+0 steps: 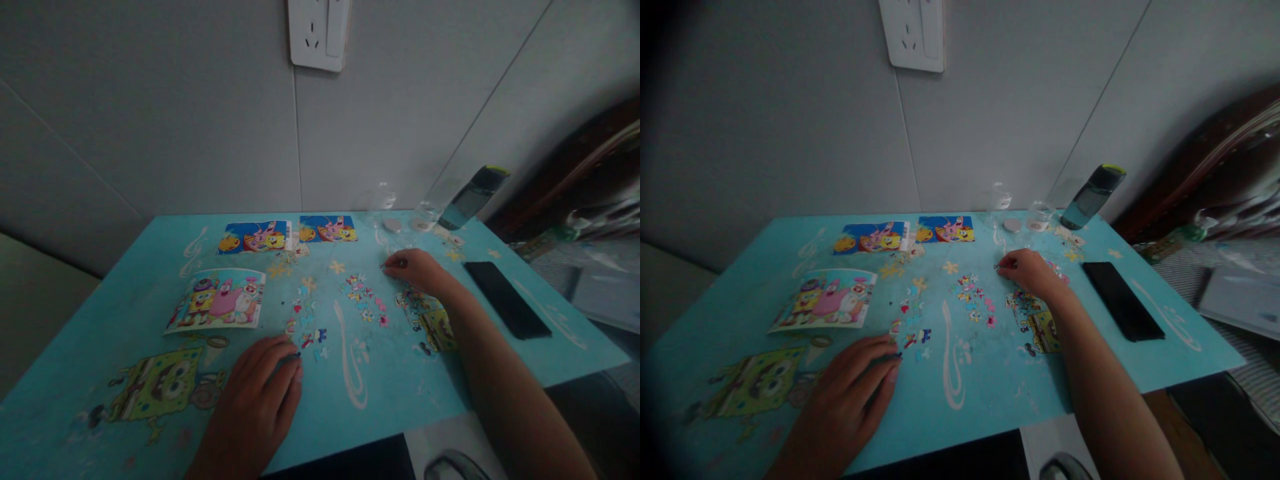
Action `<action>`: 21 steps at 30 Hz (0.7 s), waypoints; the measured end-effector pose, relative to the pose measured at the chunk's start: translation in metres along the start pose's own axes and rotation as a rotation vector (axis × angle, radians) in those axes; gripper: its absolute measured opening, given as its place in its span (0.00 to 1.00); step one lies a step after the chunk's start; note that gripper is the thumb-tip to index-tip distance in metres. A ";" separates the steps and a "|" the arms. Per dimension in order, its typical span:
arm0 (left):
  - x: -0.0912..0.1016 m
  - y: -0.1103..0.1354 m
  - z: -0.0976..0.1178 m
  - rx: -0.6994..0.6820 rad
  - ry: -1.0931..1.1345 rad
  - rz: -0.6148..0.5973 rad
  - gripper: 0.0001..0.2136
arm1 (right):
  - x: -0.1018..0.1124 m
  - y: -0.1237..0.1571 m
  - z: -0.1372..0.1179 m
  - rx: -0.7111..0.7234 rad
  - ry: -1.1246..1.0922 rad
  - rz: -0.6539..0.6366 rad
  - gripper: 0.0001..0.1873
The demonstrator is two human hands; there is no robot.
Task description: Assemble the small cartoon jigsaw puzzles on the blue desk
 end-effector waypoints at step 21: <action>0.004 -0.007 0.007 0.025 0.033 0.009 0.07 | 0.003 0.004 -0.023 0.049 -0.059 0.063 0.12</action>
Point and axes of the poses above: each hand's wrist, its own y-axis away from the middle knuckle, its own x-axis out of the back of the hand, z = x × y, the point moved 6 cm from there along -y, towards the middle knuckle, and after that the axes turned 5 degrees about y, right-handed, at the moved point
